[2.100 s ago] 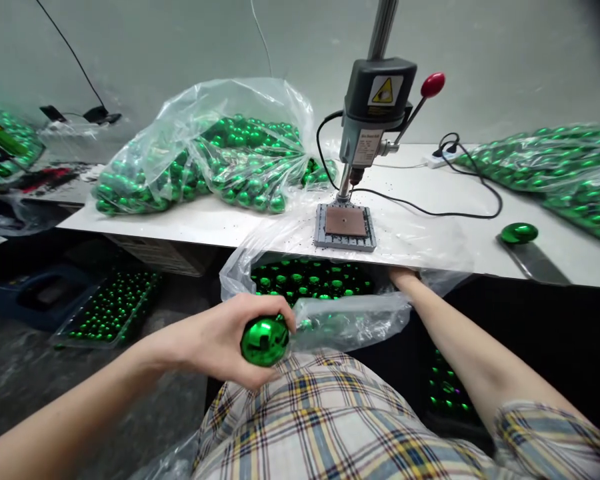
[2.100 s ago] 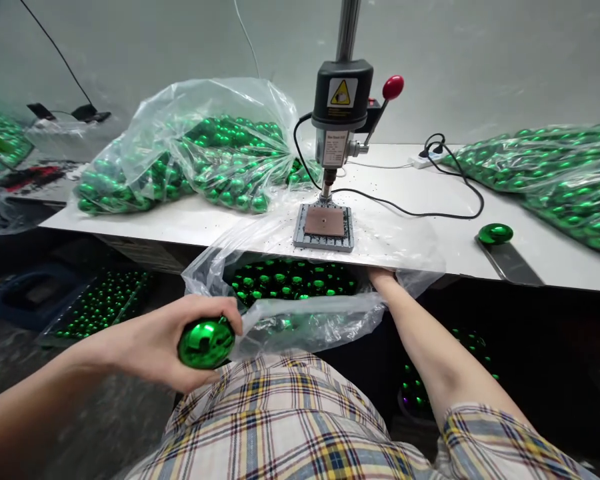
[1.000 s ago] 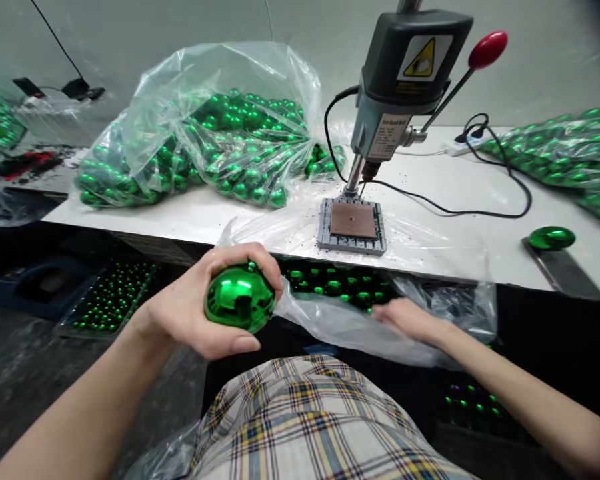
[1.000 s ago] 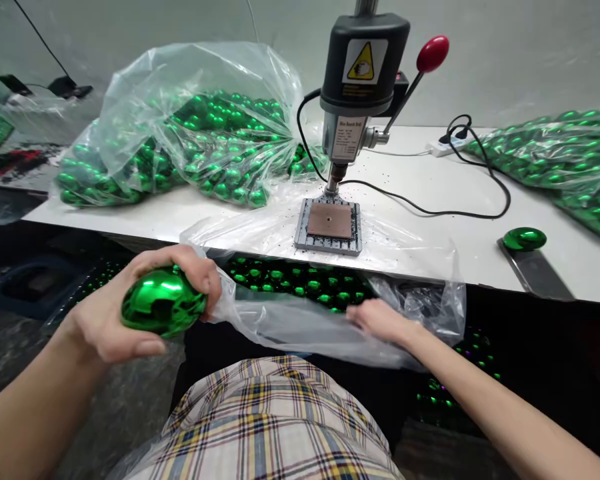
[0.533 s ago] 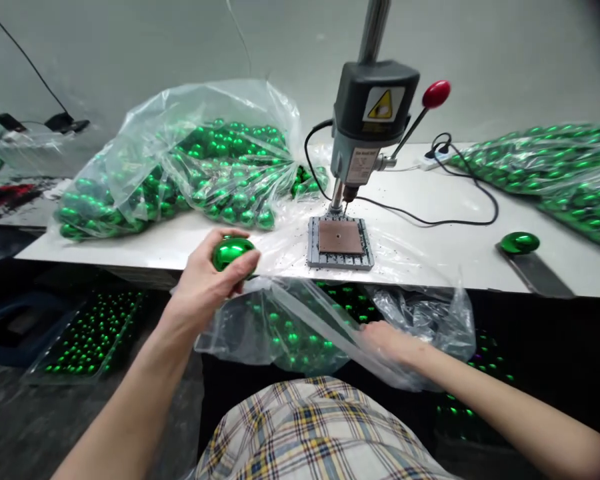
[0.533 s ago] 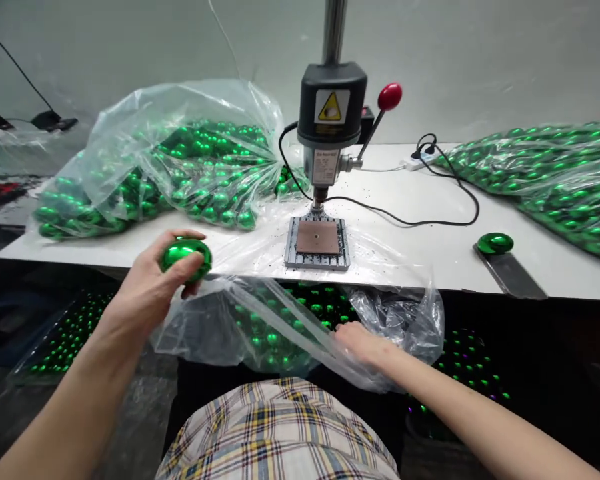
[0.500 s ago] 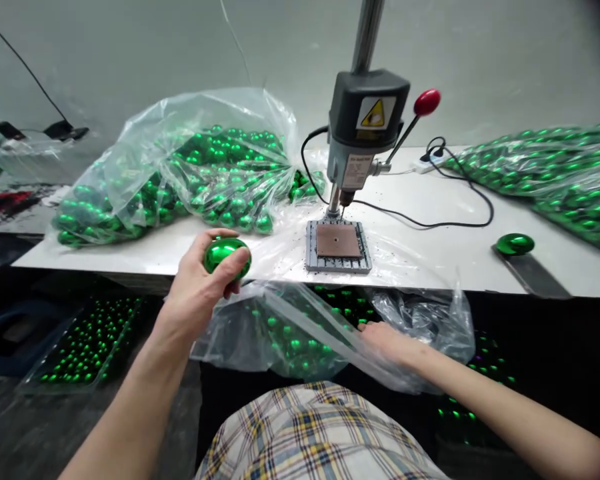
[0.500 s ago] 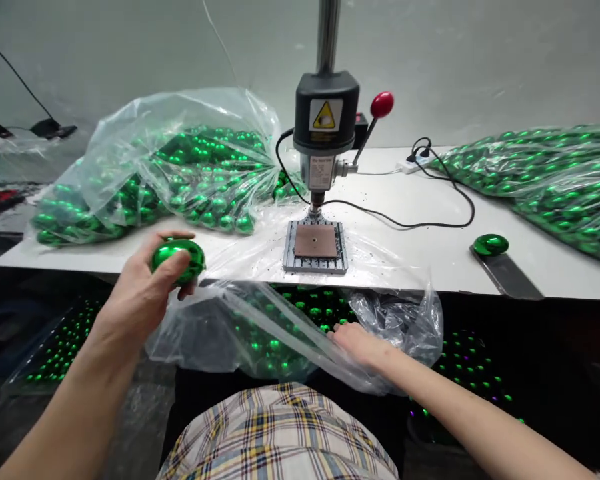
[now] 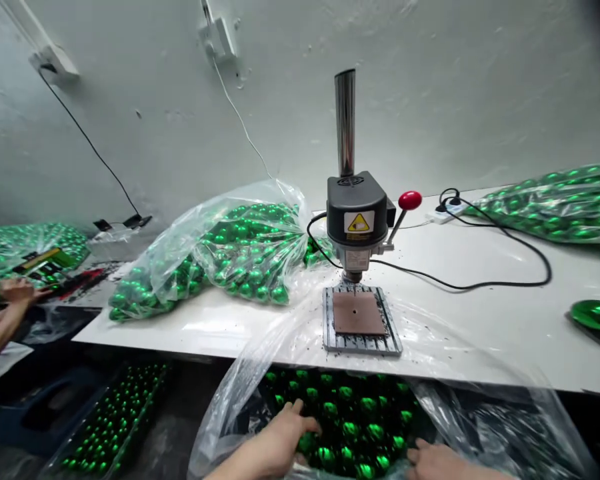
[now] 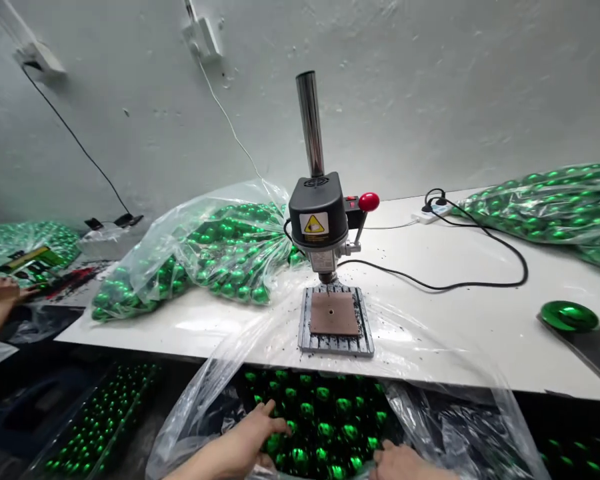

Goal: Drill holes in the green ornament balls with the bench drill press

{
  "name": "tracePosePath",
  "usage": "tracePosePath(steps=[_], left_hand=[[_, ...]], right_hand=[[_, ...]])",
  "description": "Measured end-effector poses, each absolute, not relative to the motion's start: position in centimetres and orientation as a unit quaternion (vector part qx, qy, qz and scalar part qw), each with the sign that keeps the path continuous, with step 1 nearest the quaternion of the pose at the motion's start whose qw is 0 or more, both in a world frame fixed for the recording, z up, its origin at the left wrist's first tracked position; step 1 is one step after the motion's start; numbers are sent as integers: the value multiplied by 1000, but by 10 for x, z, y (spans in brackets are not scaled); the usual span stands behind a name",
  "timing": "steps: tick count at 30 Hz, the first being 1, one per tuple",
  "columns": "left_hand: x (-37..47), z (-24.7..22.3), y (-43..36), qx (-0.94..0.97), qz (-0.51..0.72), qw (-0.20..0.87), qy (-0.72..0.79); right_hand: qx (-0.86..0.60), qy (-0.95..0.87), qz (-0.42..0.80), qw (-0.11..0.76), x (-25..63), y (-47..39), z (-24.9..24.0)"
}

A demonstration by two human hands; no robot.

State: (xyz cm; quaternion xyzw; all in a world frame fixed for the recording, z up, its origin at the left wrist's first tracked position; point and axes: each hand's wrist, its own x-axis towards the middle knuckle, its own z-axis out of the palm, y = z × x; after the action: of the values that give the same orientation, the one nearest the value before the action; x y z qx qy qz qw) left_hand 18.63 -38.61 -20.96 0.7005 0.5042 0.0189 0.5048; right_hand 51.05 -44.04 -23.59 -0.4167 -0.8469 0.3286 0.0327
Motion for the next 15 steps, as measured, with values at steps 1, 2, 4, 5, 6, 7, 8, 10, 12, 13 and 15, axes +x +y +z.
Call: tracePosePath(steps=[1,2,4,5,6,7,8,10,12,13,15], left_hand=[[187,-195,-384,664,62,541,512],[192,-176,-380,622,129,586,504],[210,-135,-365,482,289,686,462],[222,-117,-354,426,353,719,420],[234,-102,-343,384,406,735,385],[246,-92,-332,356,430,749,357],[256,-86,-321,326,435,767,340],[273,-86,-302,274,426,798,326],[283,-94,-288,230,424,812,329],[286,-100,-284,213,428,813,333],[290,-113,-282,199,426,813,344]], right_hand=[[-410,-848,335,22,510,-434,-232],[-404,-846,347,16,509,-426,-223],[-391,-837,382,27,506,-409,-197],[-379,-817,430,67,504,-401,-181],[-369,-790,475,118,503,-393,-164],[-371,-759,505,177,502,-385,-148],[-380,-731,512,243,501,-378,-135],[-406,-689,504,325,502,-368,-118],[-435,-667,483,363,505,-362,-113],[-449,-662,468,375,507,-360,-115],[-472,-660,424,404,507,-359,-122]])
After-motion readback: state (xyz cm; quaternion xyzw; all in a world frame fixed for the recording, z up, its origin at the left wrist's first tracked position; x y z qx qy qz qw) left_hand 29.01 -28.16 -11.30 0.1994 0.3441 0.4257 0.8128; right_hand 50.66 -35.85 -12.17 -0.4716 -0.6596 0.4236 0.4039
